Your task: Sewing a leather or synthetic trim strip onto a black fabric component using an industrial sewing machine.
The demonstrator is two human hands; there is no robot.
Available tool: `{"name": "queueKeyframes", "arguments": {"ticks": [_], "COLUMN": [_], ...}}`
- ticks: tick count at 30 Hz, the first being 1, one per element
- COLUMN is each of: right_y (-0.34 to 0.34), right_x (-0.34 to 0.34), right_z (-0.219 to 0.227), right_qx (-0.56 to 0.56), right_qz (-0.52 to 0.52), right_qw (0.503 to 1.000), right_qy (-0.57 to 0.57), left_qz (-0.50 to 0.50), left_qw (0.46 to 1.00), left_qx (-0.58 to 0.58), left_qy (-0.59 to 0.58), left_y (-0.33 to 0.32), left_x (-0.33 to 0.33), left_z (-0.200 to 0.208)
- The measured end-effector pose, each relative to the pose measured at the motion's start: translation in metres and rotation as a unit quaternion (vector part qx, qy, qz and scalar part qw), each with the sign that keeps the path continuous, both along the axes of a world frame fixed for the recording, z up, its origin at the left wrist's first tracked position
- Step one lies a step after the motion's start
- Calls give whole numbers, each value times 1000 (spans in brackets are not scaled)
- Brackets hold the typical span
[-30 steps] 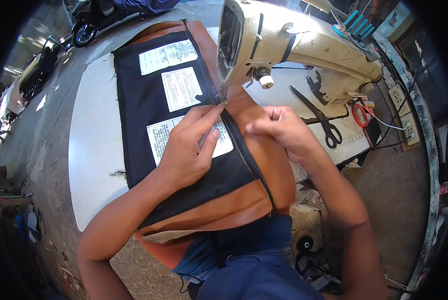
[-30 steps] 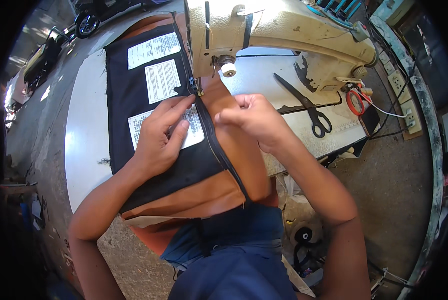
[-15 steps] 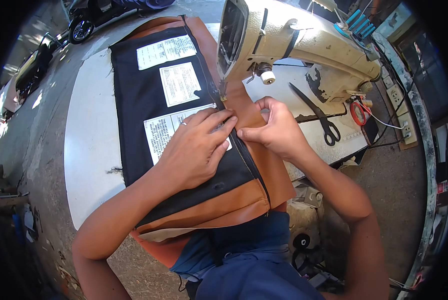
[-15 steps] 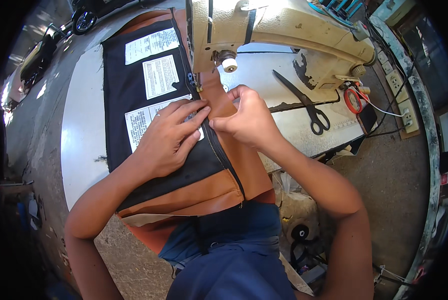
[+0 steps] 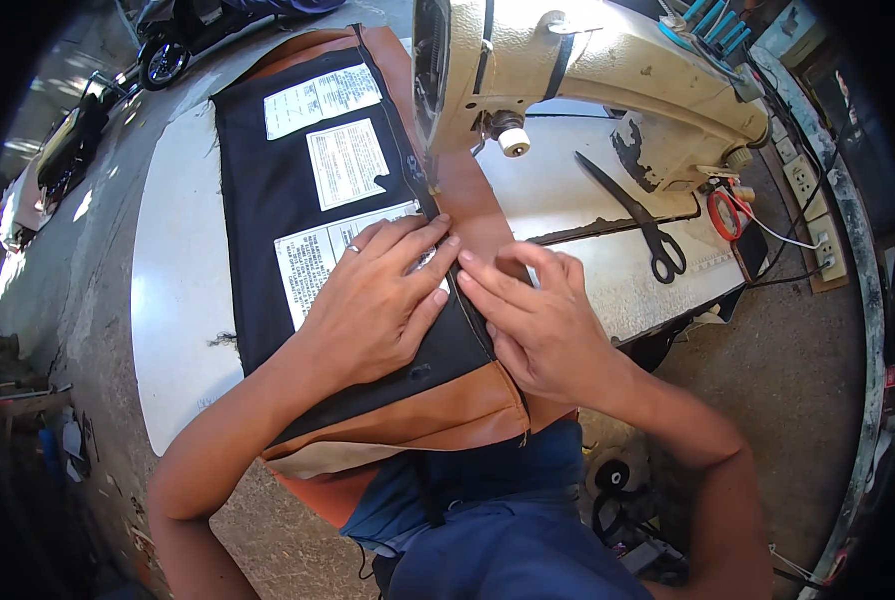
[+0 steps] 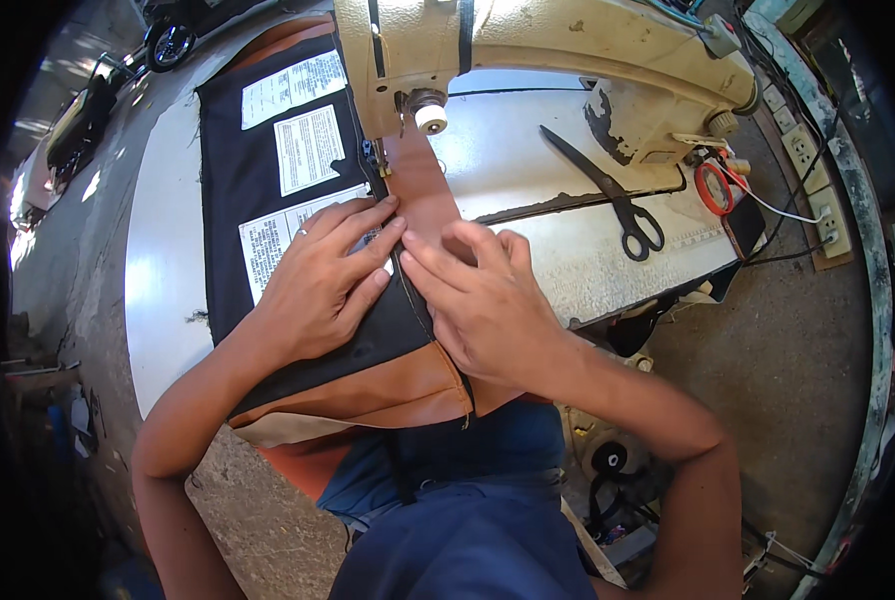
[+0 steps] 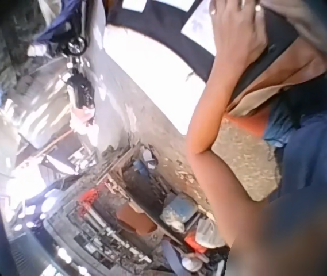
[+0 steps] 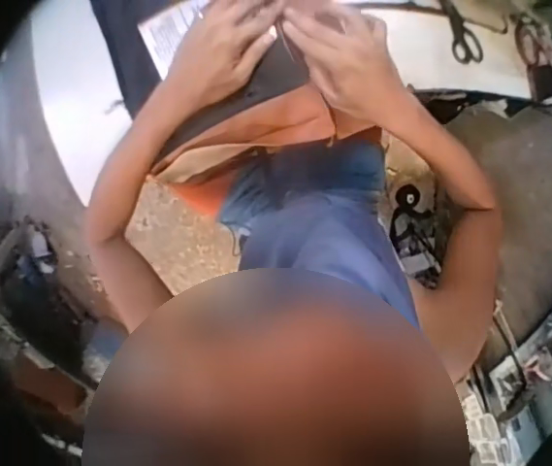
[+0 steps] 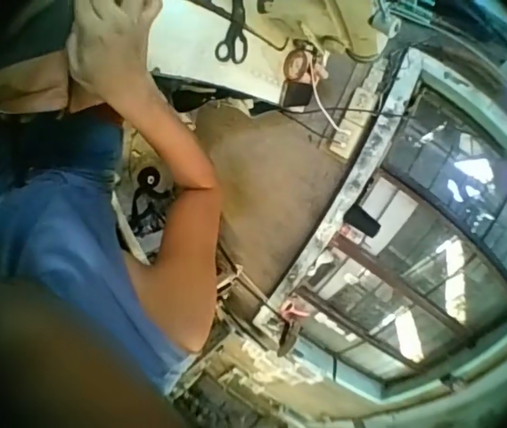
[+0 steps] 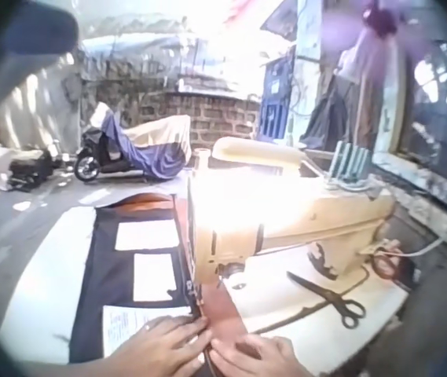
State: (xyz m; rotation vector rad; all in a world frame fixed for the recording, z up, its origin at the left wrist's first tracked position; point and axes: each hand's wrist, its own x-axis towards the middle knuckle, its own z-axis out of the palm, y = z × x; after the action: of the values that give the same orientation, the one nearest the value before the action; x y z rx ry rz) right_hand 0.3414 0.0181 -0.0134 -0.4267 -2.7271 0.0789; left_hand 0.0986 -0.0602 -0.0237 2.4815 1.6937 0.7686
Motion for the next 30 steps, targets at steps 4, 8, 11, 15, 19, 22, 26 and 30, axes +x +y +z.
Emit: {"name": "queueKeyframes", "arguments": {"ticks": [4,8,11,15,19,22,26,30], "right_y": [-6,-5,-7,-8,-6,-4,1,10], "right_x": [7,8,5,1,-4,-7,-14,-21], "right_z": [-2,9,16,21,20,19,17,14], "right_qx": [-51,-64,-59,-49,-35,-42,-39,-32], "right_qz": [7,30,29,33,42,38,36,34], "right_qw": [999,997,997,997,997,997,998,998], "right_qy": [-4,-13,-31,-54,-61,-55,-45,-36], "left_qz": [-18,-21,-16,-7,-4,-2,3,7], "left_qw": [1000,999,999,998,998,998,998,998], "left_qx": [16,4,-1,-14,-39,-24,-10,-5], "left_qy": [18,33,50,63,59,54,56,57], "left_y": [-1,-1,-2,-3,-2,2,7,16], "left_x": [2,2,1,-3,-7,-8,-14,-21], "left_z": [3,4,6,10,9,6,4,5]}}
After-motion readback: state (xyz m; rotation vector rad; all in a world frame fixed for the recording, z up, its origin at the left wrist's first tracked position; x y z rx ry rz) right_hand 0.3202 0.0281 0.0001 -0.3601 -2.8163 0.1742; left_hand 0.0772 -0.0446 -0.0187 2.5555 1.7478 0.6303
